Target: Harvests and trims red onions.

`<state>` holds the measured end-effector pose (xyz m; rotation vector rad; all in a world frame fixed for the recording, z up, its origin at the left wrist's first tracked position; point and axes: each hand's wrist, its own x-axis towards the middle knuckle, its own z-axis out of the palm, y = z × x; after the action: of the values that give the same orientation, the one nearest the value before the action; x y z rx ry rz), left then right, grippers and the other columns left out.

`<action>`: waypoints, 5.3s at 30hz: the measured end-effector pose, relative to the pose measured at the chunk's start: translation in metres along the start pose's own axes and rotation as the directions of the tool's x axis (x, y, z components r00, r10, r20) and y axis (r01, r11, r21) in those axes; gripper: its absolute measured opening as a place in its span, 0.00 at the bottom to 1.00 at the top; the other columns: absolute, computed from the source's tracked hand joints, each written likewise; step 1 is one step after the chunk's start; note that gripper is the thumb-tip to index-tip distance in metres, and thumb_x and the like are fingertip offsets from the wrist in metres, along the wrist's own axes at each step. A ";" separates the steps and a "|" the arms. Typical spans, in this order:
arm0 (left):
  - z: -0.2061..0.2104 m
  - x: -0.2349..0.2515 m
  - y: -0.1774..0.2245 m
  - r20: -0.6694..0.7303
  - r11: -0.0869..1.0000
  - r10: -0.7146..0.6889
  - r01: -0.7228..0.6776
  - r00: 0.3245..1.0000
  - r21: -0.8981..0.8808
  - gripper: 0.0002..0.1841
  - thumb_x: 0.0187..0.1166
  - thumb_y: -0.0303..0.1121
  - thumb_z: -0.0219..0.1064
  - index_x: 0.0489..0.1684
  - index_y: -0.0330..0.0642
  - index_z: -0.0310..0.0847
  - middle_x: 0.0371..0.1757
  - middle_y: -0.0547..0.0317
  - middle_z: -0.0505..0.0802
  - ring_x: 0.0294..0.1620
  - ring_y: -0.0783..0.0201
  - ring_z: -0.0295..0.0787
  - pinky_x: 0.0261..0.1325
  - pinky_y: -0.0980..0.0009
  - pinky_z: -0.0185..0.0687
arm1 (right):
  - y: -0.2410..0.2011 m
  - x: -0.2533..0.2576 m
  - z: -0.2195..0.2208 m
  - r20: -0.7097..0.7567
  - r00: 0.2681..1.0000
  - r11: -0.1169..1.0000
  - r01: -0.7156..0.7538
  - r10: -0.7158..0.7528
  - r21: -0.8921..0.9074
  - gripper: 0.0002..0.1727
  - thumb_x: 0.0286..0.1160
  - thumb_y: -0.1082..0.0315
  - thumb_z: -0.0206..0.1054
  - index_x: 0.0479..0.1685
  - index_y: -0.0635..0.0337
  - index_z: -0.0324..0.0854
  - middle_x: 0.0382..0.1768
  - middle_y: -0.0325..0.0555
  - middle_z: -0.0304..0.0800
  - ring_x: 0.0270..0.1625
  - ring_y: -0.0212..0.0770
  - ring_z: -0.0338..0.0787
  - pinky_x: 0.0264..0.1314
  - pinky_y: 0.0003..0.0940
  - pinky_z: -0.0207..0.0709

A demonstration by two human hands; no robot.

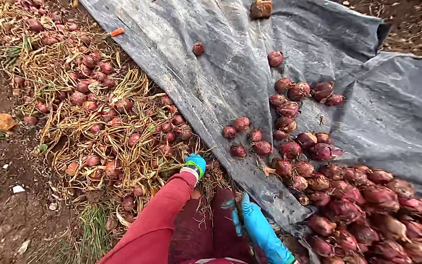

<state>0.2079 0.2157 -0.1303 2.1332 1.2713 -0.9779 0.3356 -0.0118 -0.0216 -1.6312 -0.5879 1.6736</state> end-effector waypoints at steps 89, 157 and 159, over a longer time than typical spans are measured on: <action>-0.157 -0.075 -0.106 -0.105 0.941 0.118 -0.145 0.987 -0.304 0.35 0.58 0.74 0.77 0.48 0.53 0.91 0.39 0.59 0.96 0.47 0.55 0.94 0.55 0.43 0.89 | -0.036 0.114 0.026 0.219 0.976 0.960 -0.076 0.016 0.269 0.47 0.80 0.24 0.35 0.50 0.61 0.81 0.17 0.44 0.81 0.14 0.42 0.82 0.18 0.40 0.84; -0.133 -0.118 -0.092 -0.338 0.994 0.106 -0.111 0.935 0.006 0.21 0.89 0.53 0.56 0.45 0.52 0.92 0.45 0.53 0.97 0.54 0.49 0.93 0.61 0.41 0.84 | -0.080 0.072 0.025 0.001 0.956 0.955 0.292 -0.292 0.050 0.53 0.77 0.21 0.24 0.40 0.59 0.84 0.11 0.44 0.76 0.09 0.42 0.78 0.13 0.41 0.80; -0.125 -0.055 -0.122 -0.324 0.983 -0.117 0.063 0.939 -0.171 0.18 0.88 0.48 0.56 0.54 0.50 0.92 0.52 0.48 0.96 0.59 0.44 0.93 0.62 0.36 0.84 | -0.076 0.087 0.004 -0.106 0.970 0.966 0.231 -0.220 0.113 0.52 0.81 0.25 0.20 0.43 0.58 0.82 0.11 0.45 0.76 0.09 0.42 0.78 0.12 0.42 0.80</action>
<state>0.1239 0.3282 -0.0122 2.1924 1.5618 -0.5385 0.3494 0.1026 -0.0214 -1.4840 -0.5870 1.4321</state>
